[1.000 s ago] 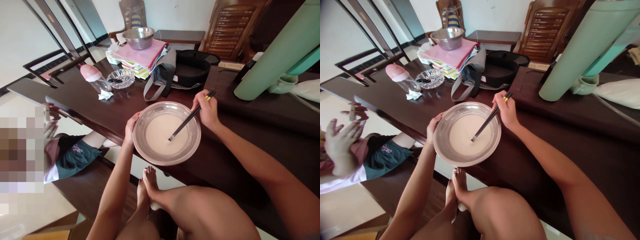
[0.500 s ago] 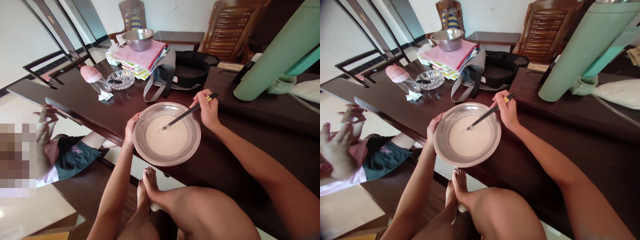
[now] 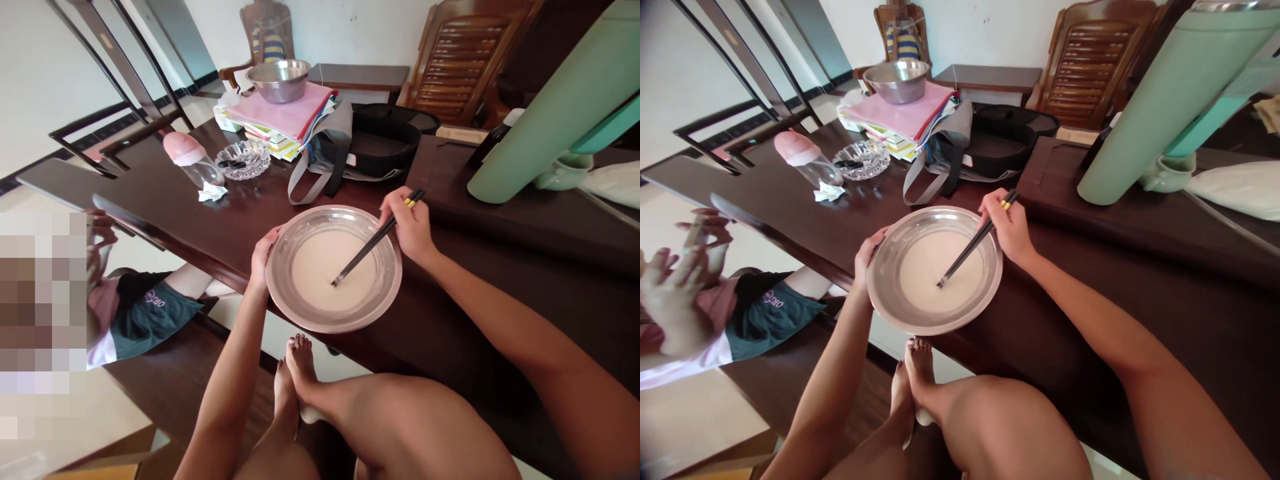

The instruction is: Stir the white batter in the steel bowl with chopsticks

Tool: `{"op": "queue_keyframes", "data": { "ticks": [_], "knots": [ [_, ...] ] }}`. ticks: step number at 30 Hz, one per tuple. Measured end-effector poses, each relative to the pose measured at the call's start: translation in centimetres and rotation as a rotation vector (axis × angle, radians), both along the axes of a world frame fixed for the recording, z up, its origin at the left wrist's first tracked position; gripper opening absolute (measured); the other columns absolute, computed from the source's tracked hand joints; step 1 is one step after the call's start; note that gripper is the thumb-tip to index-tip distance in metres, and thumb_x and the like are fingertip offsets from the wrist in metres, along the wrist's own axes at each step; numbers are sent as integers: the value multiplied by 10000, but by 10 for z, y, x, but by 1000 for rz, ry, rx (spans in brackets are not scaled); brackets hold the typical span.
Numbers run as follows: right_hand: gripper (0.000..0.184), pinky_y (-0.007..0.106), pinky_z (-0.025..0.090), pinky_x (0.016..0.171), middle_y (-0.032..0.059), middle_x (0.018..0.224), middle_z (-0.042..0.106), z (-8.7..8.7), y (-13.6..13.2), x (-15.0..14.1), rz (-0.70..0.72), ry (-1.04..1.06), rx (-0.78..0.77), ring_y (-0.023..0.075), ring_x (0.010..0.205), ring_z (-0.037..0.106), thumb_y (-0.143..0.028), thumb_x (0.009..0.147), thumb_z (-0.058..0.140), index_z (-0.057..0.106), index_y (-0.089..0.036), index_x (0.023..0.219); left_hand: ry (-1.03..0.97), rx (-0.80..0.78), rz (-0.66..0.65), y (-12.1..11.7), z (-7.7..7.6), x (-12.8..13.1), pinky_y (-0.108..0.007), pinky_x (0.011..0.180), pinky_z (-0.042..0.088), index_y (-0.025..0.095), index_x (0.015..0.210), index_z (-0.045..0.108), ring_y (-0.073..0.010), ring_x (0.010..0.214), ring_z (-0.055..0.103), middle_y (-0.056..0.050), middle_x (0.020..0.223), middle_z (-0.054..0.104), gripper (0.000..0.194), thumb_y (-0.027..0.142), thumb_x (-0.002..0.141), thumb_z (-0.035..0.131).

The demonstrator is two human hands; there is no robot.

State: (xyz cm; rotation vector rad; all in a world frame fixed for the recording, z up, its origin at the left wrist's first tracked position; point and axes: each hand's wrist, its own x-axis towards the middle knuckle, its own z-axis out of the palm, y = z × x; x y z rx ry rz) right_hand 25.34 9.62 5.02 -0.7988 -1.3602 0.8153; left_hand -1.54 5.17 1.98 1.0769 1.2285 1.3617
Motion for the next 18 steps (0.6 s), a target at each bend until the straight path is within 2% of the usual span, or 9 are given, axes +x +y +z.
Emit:
{"op": "queue_keyframes", "data": {
  "ticks": [3,6,8,11,15,18],
  "knots": [
    [326,240,447,516,-55,536,581,0,1,0,-37,-27,40,85,482,568,-510,874,518,577,-215,748,-11,-8,17,1,-1,-1,-342,810,495,198,1017,690,-241,921,652,-41,964,730,356,397,810,480],
    [356,229,404,447,-66,533,532,1,2,2,-135,47,41,75,437,533,-525,852,543,522,-216,676,-9,-11,6,1,-2,-1,-349,809,500,197,1013,691,-249,930,652,-47,950,733,364,407,806,477],
    [375,230,397,437,-67,522,521,0,2,2,-91,45,16,73,420,517,-527,854,538,510,-213,652,-9,-12,3,2,-3,-1,-350,812,502,195,1010,692,-252,941,652,-51,961,733,366,409,799,483],
    [351,242,441,504,-54,524,568,0,1,1,-9,-34,17,85,462,550,-519,875,511,571,-213,713,-19,-9,8,2,-3,-2,-347,816,502,194,1016,690,-247,950,651,-51,995,729,360,395,800,483],
    [350,230,405,463,-58,522,554,0,3,2,-121,23,43,80,451,543,-516,864,531,552,-212,692,-23,-2,-5,2,-2,-1,-346,818,496,192,1023,686,-248,955,651,-53,992,729,362,391,805,476],
    [383,229,390,437,-62,503,530,0,2,2,-80,25,0,76,419,520,-525,862,528,524,-208,647,-6,-5,-3,2,-2,-1,-345,817,494,192,1014,684,-253,965,648,-52,989,729,360,397,804,474]
  ]
}}
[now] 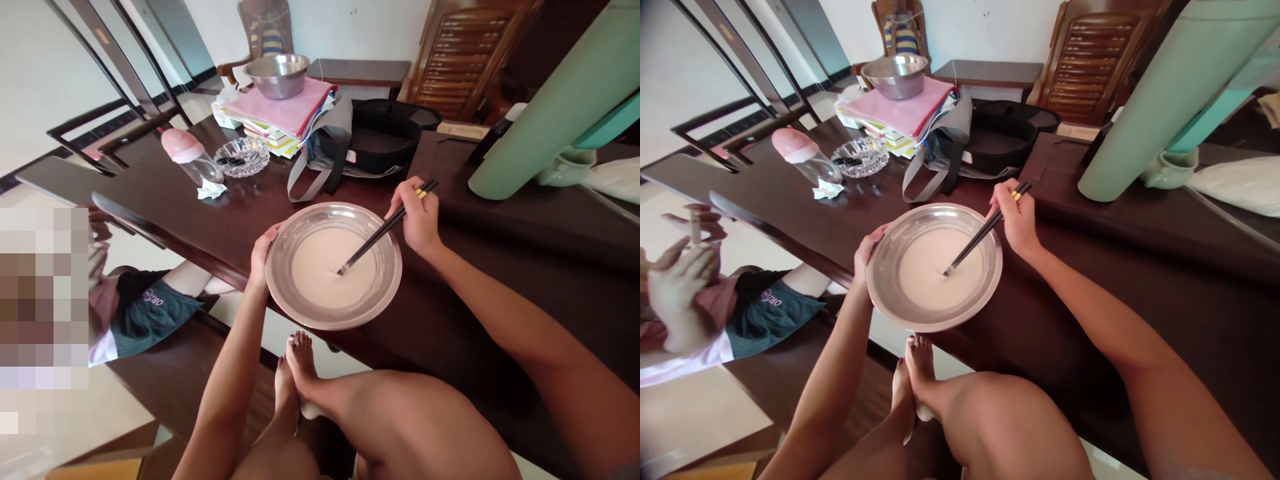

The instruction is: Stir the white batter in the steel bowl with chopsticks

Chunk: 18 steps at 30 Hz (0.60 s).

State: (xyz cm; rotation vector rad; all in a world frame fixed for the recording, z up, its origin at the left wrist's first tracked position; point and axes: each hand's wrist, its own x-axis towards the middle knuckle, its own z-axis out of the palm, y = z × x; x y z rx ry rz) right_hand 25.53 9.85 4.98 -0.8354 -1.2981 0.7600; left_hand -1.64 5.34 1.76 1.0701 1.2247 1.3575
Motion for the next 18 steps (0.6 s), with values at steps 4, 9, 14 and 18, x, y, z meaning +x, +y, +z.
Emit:
{"op": "queue_keyframes", "data": {
  "ticks": [4,9,14,18],
  "knots": [
    [350,250,460,529,-49,532,578,1,-1,0,46,-80,19,90,480,564,-522,878,503,594,-215,738,5,15,-6,1,-1,-1,-349,837,490,192,1015,676,-248,972,647,-55,1003,723,364,410,805,473],
    [382,229,393,436,-61,518,495,2,5,5,-61,18,44,73,419,510,-530,859,528,525,-210,652,8,10,-9,1,-2,-1,-358,842,492,195,1011,681,-252,968,651,-53,979,725,361,405,812,464],
    [388,240,447,504,-49,504,550,3,3,3,65,-80,21,88,461,554,-543,874,494,582,-206,701,-29,5,2,1,-2,-1,-350,843,492,188,1006,684,-250,978,647,-53,996,725,354,398,797,490],
    [393,226,416,454,-56,530,530,3,4,4,-31,28,35,70,431,534,-533,851,539,537,-202,639,-16,-4,-5,1,-2,-1,-361,841,496,202,1019,683,-254,965,649,-49,970,730,358,404,806,478]
  ]
}}
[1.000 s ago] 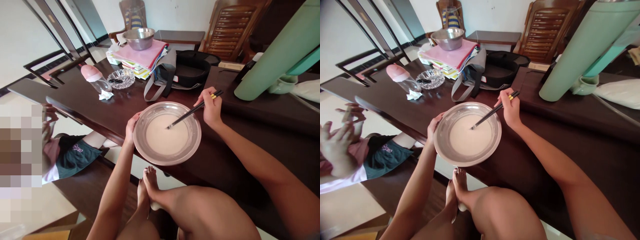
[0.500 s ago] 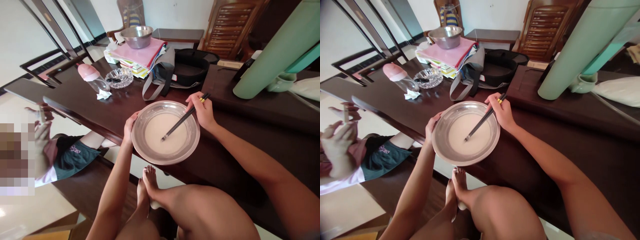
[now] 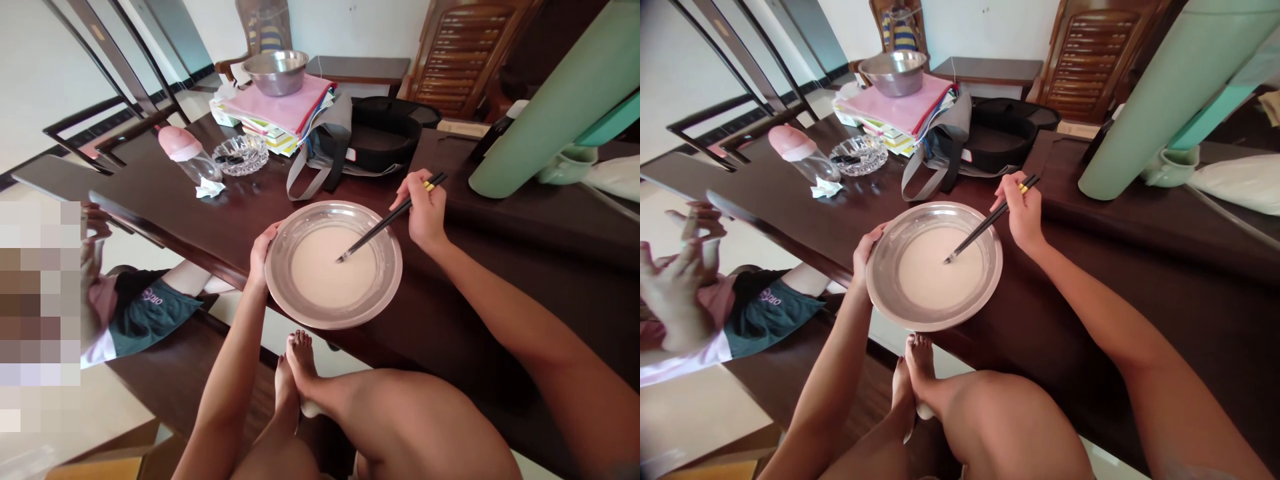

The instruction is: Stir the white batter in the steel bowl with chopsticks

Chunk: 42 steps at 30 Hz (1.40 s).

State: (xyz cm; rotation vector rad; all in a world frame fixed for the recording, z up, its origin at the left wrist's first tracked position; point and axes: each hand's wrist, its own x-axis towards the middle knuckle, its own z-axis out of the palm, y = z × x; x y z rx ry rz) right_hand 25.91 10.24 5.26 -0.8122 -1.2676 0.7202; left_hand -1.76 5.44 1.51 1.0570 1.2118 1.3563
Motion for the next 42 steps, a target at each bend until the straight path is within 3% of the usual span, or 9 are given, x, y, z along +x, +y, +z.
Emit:
{"op": "queue_keyframes", "data": {
  "ticks": [5,10,15,20,25,30,35,40,42],
  "knots": [
    [374,236,446,495,-51,517,554,0,-2,-2,91,-96,-18,82,457,555,-525,878,500,584,-207,702,-3,23,-11,1,-2,-1,-358,859,489,191,1010,683,-252,977,648,-52,985,725,355,399,806,480],
    [387,219,410,443,-62,536,518,-1,0,1,-34,17,16,68,435,537,-534,852,536,522,-205,647,-22,22,-13,2,-2,-2,-350,865,484,185,1005,687,-247,982,647,-52,1004,722,353,402,803,495],
    [384,227,442,485,-50,518,554,-2,-4,-3,116,-84,-22,80,461,555,-534,873,502,566,-203,690,-38,32,-15,1,0,0,-340,878,478,182,986,690,-241,990,642,-48,1012,722,336,384,801,497],
    [394,222,421,449,-61,537,507,-2,-1,-2,-61,14,11,70,437,522,-547,848,534,502,-208,648,-26,16,-4,0,0,0,-345,880,479,184,1013,685,-242,993,640,-49,1013,721,351,395,807,495],
    [353,231,432,479,-58,513,524,-4,-3,-4,79,-60,-24,73,439,528,-504,881,512,542,-203,699,-3,36,-13,2,-2,-1,-350,886,482,181,998,687,-249,1019,632,-56,1031,719,354,400,799,492],
    [340,226,414,451,-64,527,503,-4,3,1,-46,37,44,71,436,525,-493,865,545,517,-207,684,2,28,-4,2,-1,0,-349,860,493,184,997,682,-245,995,640,-52,1006,722,347,393,806,481],
    [347,235,428,469,-62,521,519,-6,0,-2,81,-50,0,75,445,536,-515,875,516,549,-208,717,-17,22,-3,1,-1,0,-351,865,491,179,1002,683,-247,985,645,-53,1001,724,352,393,801,489],
    [332,226,389,434,-67,533,495,-6,2,0,-25,20,40,71,443,522,-513,864,537,526,-217,715,-25,19,0,0,0,1,-341,845,492,178,1011,686,-240,967,651,-53,1004,725,351,389,811,489],
    [333,227,375,422,-69,528,488,-7,3,0,14,30,21,69,424,507,-507,865,540,513,-217,704,-11,23,5,0,1,1,-339,851,489,175,1010,690,-241,976,647,-53,1008,725,349,387,811,497]
  ]
}}
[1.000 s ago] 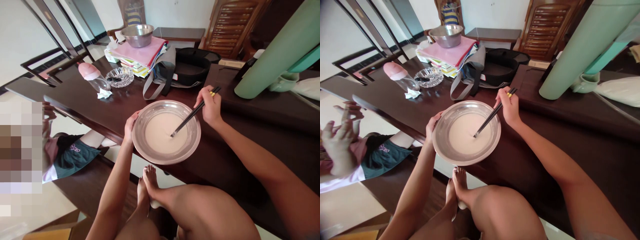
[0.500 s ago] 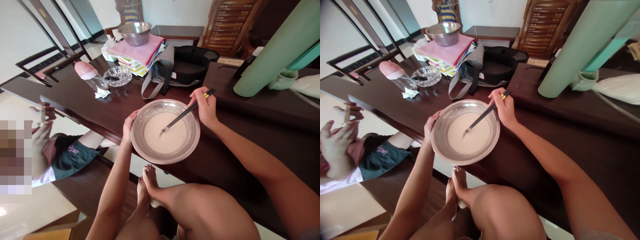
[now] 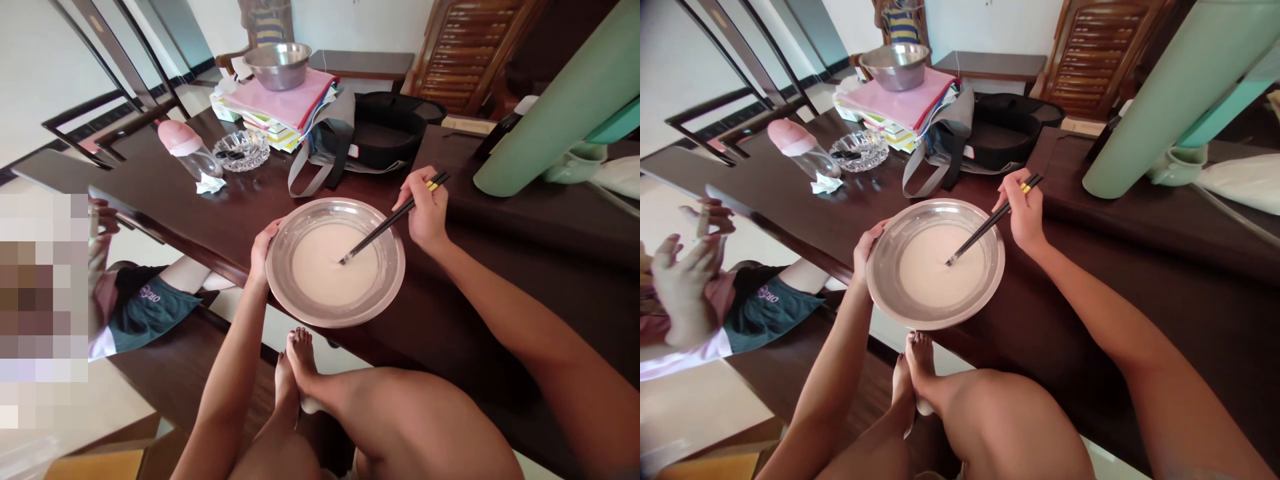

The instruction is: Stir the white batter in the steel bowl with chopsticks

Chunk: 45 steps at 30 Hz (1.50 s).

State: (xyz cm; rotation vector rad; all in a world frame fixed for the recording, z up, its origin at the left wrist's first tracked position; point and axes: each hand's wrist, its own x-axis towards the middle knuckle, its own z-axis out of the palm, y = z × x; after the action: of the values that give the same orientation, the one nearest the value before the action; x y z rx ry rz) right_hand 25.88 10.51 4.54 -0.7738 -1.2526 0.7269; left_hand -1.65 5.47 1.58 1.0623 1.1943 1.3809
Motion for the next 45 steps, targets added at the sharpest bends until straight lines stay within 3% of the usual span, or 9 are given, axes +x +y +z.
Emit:
{"op": "queue_keyframes", "data": {
  "ticks": [3,8,13,18,23,28,33,38,45],
  "knots": [
    [325,239,398,462,-62,528,515,-2,1,0,61,-69,-17,79,450,533,-507,878,517,544,-214,739,0,14,0,0,0,0,-332,860,483,180,1001,695,-237,984,643,-48,1009,724,339,379,817,493],
    [301,239,340,424,-68,513,481,-1,3,2,-45,16,8,76,417,477,-474,874,541,522,-213,724,-5,5,-2,-1,1,2,-336,831,492,183,983,692,-234,949,646,-46,971,728,329,369,819,475],
    [321,256,384,471,-59,516,518,0,-4,-3,68,-91,-38,89,447,506,-511,887,498,559,-218,771,-14,-20,0,-4,5,5,-332,831,493,184,1002,683,-220,908,652,-44,984,727,332,367,825,471],
    [306,262,362,458,-63,518,466,0,-4,-1,-99,-42,1,95,442,485,-528,881,497,534,-237,793,1,-6,-1,-3,4,3,-338,846,490,190,992,685,-221,913,650,-46,980,723,331,373,822,467],
    [306,279,380,468,-54,529,484,-2,-4,-3,38,-114,-59,108,439,484,-549,876,491,555,-251,844,40,9,-9,0,1,0,-342,845,489,193,997,681,-240,966,646,-53,984,721,345,390,823,459],
    [290,268,348,455,-58,536,469,0,0,0,-82,-23,-4,101,432,484,-514,872,520,536,-235,795,8,-11,-21,-1,2,1,-338,836,494,191,1008,678,-237,947,653,-49,989,722,346,393,823,466],
    [311,266,358,452,-56,507,517,1,-5,-4,62,-110,-54,104,428,488,-539,878,494,578,-239,863,-4,-14,-10,-3,3,2,-331,844,494,186,1004,677,-232,957,650,-45,1003,723,335,378,823,471],
    [287,265,353,442,-62,525,490,1,-1,0,-85,-21,11,94,420,483,-506,867,533,548,-233,782,4,-19,-1,-2,2,2,-345,847,498,193,1005,681,-233,941,653,-45,983,726,343,390,821,469],
    [269,267,362,453,-54,533,542,1,-6,-4,48,-118,-30,107,445,497,-508,888,497,584,-254,914,10,1,-8,-1,2,1,-343,862,488,198,997,687,-238,969,650,-48,998,723,334,386,823,473]
  ]
}}
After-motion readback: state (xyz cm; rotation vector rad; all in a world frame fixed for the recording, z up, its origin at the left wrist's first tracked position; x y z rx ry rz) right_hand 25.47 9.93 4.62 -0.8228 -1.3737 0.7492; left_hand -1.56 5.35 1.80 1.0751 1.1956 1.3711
